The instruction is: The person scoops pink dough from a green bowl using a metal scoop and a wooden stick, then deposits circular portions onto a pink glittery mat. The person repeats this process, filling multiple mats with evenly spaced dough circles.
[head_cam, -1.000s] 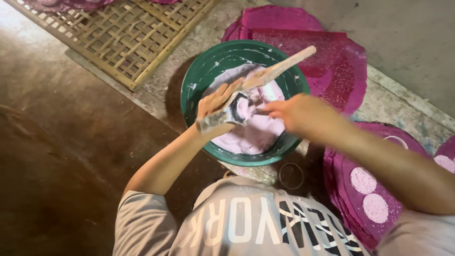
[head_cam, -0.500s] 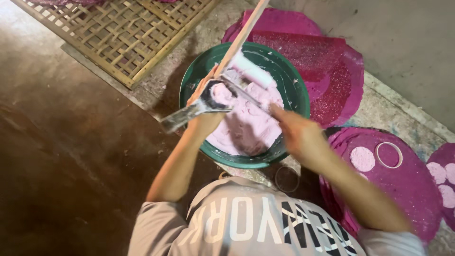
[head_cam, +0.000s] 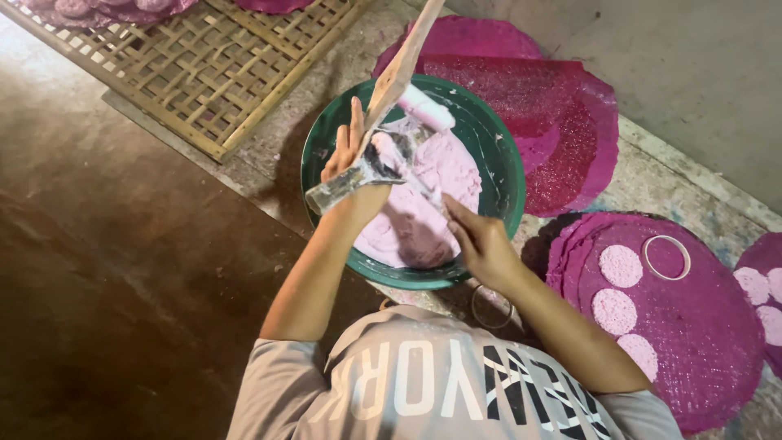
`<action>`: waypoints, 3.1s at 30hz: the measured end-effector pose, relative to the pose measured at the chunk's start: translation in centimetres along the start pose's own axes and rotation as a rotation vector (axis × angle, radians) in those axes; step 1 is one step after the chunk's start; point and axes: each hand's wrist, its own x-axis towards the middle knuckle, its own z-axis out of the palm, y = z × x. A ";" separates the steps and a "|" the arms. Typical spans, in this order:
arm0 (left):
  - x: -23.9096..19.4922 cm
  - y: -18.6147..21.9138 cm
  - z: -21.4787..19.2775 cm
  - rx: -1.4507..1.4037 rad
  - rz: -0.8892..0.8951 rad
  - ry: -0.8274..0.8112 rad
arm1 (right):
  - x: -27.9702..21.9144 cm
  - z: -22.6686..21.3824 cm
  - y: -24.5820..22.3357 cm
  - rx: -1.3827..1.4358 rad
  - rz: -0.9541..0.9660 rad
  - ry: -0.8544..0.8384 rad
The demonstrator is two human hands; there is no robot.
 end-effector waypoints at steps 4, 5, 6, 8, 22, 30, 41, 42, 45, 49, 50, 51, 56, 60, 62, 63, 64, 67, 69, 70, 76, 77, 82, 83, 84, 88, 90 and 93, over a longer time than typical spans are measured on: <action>0.3 -1.5 -0.8 0.216 0.322 0.293 | -0.7 -2.8 -1.4 -0.015 -0.436 -0.069; 0.2 -1.8 -1.1 0.210 0.263 0.212 | -0.2 -4.5 -1.9 -0.104 -0.097 -0.169; 0.1 -1.9 -1.4 0.205 0.204 0.131 | 0.5 -6.7 -2.4 -0.189 0.242 -0.270; -0.3 -1.9 -1.9 0.249 0.187 0.040 | 3.3 -9.2 -3.3 -0.321 0.498 -0.442; -2.2 -7.6 -2.4 -0.195 0.004 -0.184 | 2.0 -6.3 -10.2 -1.069 -0.402 -0.344; -2.4 -7.1 0.0 -1.380 -0.336 -0.026 | 6.2 -6.6 -5.2 -0.408 -0.202 -0.255; -8.3 11.6 4.6 -1.122 0.399 -0.757 | -7.4 -14.7 -0.9 0.991 -0.285 0.287; -8.2 12.4 4.2 -1.002 0.365 -0.753 | -9.5 -16.3 -0.8 0.831 -0.265 0.315; -8.1 15.5 3.5 -0.757 0.289 -0.755 | -14.9 -19.1 -0.7 0.299 -0.288 0.376; -8.6 20.0 4.2 -0.739 0.332 -0.795 | -18.5 -20.3 -1.9 -0.379 -0.662 0.392; -8.8 20.8 4.6 -0.734 0.378 -0.816 | -18.8 -20.5 -2.5 -0.534 -0.809 0.411; -9.0 21.0 4.9 -0.726 0.430 -0.847 | -19.0 -20.7 -3.2 -0.484 -0.752 0.394; -11.9 22.2 8.2 -0.604 0.740 -1.022 | -21.7 -20.2 -4.5 -0.429 -0.596 0.422; -14.7 24.4 11.3 -0.398 0.989 -1.039 | -25.3 -17.5 -1.8 -0.381 -0.427 0.371; -14.4 26.0 11.9 -0.253 1.163 -1.062 | -25.9 -16.9 -0.3 -0.298 -0.327 0.368; -13.8 26.6 11.9 -0.673 0.931 -1.267 | -26.1 -17.1 0.2 -0.274 -0.279 0.386; -12.8 26.7 11.6 -1.082 0.648 -1.437 | -26.3 -17.5 0.7 -0.251 -0.232 0.404; -11.4 28.8 11.9 -1.096 0.461 -1.556 | -28.9 -20.1 2.0 0.390 0.031 0.233; -10.8 30.8 13.8 -0.712 0.616 -1.511 | -31.7 -21.9 3.4 0.765 0.227 0.062; -10.7 31.5 15.2 -0.522 0.685 -1.478 | -33.1 -21.5 4.5 0.841 0.323 -0.014; -2.9 28.7 31.7 -1.216 0.320 -1.454 | -40.4 -17.1 7.8 0.740 0.574 0.315; -1.8 27.8 35.0 -1.030 0.093 -1.048 | -40.8 -16.6 7.8 0.725 0.579 0.421; -1.3 19.8 44.1 -0.693 -0.373 -1.098 | -41.4 -15.8 6.7 0.842 0.382 0.653; -1.9 18.8 44.5 -0.674 -0.477 -1.085 | -41.1 -15.7 6.8 0.872 0.364 0.684; -2.8 17.8 44.5 -0.654 -0.581 -1.069 | -40.9 -15.5 6.9 0.884 0.352 0.691; -10.0 14.4 40.4 -0.894 -0.649 -0.828 | -40.5 -14.9 7.4 0.948 0.358 0.681; -14.3 12.9 37.0 -1.063 -0.614 -0.749 | -39.5 -15.1 8.3 0.978 0.346 0.661; -17.5 12.0 33.0 -1.126 -0.682 -0.757 | -38.6 -14.9 8.5 1.026 0.322 0.634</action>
